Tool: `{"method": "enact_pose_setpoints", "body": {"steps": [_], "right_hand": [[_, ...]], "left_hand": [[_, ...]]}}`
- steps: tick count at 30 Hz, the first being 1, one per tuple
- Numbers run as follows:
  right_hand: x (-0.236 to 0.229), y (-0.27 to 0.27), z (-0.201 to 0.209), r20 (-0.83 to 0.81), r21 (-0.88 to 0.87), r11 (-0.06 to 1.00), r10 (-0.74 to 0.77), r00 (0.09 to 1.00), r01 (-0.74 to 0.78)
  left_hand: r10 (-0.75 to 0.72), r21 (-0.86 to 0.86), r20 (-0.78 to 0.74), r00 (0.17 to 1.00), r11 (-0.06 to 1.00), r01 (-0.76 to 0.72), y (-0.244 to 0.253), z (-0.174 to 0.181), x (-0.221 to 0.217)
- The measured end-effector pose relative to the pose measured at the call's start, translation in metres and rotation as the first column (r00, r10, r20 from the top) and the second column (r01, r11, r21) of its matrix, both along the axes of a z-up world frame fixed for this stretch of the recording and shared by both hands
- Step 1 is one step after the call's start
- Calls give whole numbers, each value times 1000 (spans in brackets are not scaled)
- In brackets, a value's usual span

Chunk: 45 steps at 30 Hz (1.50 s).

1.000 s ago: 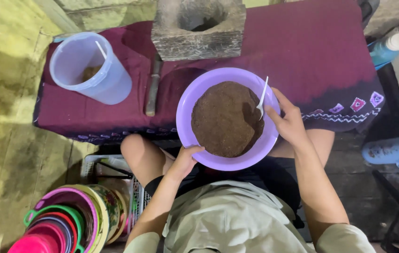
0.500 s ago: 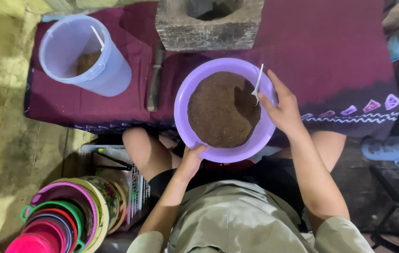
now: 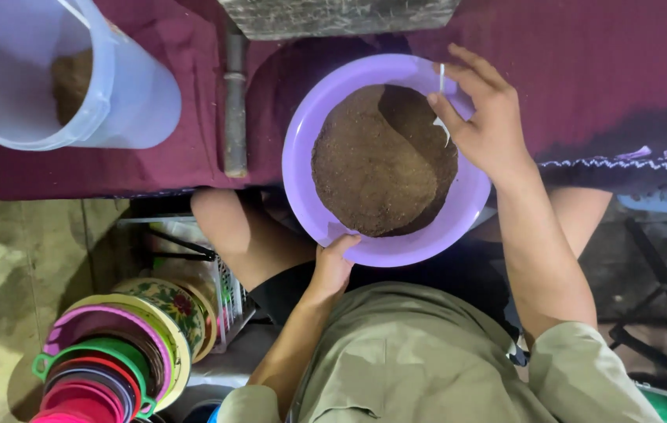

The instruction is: Transferring ground ingredients from a stone mortar to a bowl using a spoon, stirring the mixture, and replenishing the mortar.

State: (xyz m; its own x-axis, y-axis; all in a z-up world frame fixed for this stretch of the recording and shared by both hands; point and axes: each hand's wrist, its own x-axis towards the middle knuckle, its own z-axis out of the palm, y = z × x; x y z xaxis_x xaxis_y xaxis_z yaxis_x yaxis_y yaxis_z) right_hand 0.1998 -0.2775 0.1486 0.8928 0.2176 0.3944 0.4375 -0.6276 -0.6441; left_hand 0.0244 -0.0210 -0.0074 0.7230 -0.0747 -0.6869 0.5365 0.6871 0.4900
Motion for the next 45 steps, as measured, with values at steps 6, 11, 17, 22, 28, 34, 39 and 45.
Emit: {"method": "enact_pose_setpoints", "body": {"steps": [6, 11, 17, 22, 28, 34, 39, 45], "right_hand": [[-27, 4, -1, 267, -28, 997, -59, 962, 69], [-72, -24, -22, 266, -48, 989, -122, 956, 139], [-105, -47, -58, 424, -143, 979, -69, 903, 142], [-116, -43, -56, 531, -148, 975, -62, 845, 165], [-108, -21, -45, 402, 77, 990, -142, 905, 121], [-105, -8, -47, 443, -29, 991, -103, 890, 129], [-106, -19, -45, 455, -39, 992, -92, 885, 123], [-121, -6, -16, 326, -1, 988, -145, 934, 154]], "left_hand": [[10, 51, -89, 996, 999, -6, -4, 31, 4], [53, -48, -38, 998, 997, -55, 3, 6, -7], [-7, -34, 19, 1000, 999, 8, 6, 25, -3], [-79, 25, 48, 996, 997, 78, 11, 31, 0], [-148, 33, 90, 985, 989, 146, 15, 32, 2], [-162, 73, 116, 980, 985, 154, 6, 64, 14], [-183, 79, 122, 976, 982, 174, 8, 50, 10], [-282, 259, -54, 958, 922, 287, 12, 39, 6]]}}
